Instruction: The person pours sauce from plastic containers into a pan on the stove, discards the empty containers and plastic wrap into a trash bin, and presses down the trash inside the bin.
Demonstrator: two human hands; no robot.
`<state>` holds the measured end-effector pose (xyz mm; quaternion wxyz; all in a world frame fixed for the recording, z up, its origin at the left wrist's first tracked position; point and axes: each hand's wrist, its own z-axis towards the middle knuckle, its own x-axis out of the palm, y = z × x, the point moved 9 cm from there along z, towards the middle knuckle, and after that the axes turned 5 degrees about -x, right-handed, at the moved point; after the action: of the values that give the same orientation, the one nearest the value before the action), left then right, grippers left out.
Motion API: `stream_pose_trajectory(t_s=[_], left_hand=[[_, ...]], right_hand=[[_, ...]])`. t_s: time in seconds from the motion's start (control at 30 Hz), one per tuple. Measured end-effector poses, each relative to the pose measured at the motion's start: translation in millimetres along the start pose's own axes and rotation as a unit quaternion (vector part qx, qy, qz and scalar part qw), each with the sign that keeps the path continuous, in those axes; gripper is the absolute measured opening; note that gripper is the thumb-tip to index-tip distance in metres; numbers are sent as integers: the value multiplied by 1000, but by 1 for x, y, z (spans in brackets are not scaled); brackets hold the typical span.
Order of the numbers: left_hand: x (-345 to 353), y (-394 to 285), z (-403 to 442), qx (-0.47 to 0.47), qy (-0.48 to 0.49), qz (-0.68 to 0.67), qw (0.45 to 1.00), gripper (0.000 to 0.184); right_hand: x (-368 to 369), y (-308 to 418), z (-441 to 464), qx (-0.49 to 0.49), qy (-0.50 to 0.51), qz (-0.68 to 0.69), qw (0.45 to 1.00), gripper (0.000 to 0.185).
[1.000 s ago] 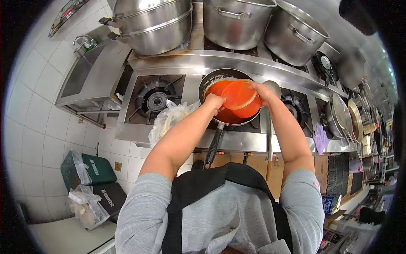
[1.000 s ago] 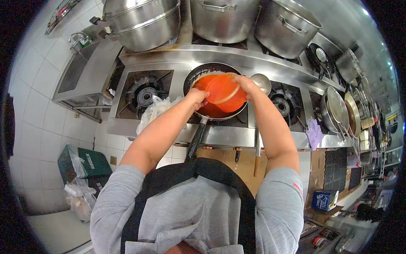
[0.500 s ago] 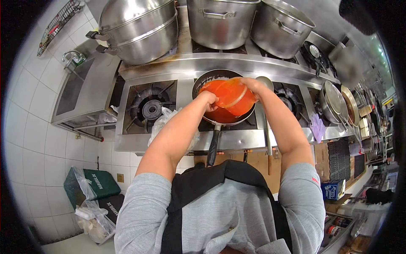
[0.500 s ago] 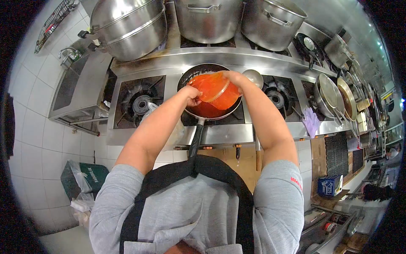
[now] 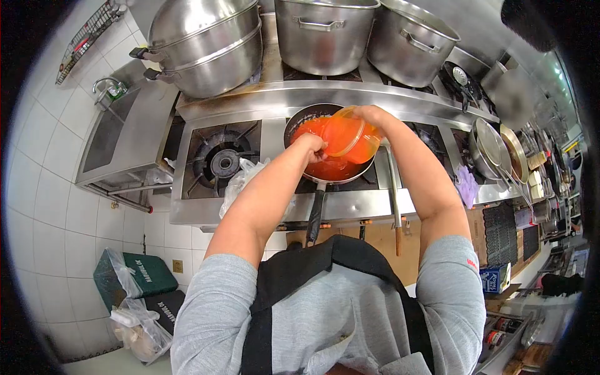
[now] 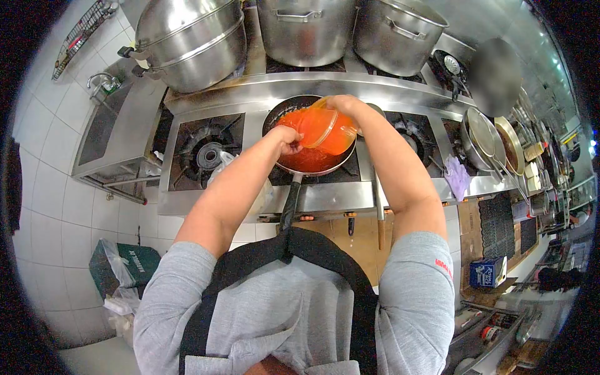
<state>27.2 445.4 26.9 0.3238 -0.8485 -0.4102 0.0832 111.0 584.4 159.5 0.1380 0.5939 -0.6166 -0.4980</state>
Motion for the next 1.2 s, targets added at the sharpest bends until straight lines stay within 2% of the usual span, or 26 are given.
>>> stream_pose_trajectory(t_s=[0.13,0.2,0.3,0.43,0.5,0.63,0.83,0.9,1.03,1.1,1.13,1.2], left_hand=[[6,7,2,-32,15,-11,999,6],[8,9,0,-45,17,-14,999,6],[10,11,-6,-55,16,-31,998,5],[13,14,-5,-73,31,-34,996,4],[14,16,-4,-79,34,-39,996,4],[19,15,-8,-79,50,-39,995,3],[25,14,-10,-84,65,-58,993,4],[27,13,-14,-80,73,-70,992,4],[31,12,-13,-74,105,-68,989,8],[34,13,-11,-73,121,-63,988,9],[35,12,-11,-65,129,-63,987,9],[36,11,-11,-58,136,-63,987,9]], right_hand=[[-3,13,-9,-12,-4,-40,999,39],[-8,19,-8,-35,-23,-118,992,40],[-4,21,3,-62,7,-149,987,40],[-3,34,-16,-79,4,-167,983,41],[-4,44,-25,-97,-10,-224,970,41],[-5,45,-7,-125,-14,-248,961,41],[-7,64,-11,-139,-37,-331,933,43],[-1,73,-21,-167,-22,-391,905,46],[-2,77,-17,-167,-40,-411,895,49],[6,81,-14,-197,-27,-464,863,52],[6,82,-18,-196,-27,-463,864,52],[0,81,-26,-160,-55,-398,902,53]])
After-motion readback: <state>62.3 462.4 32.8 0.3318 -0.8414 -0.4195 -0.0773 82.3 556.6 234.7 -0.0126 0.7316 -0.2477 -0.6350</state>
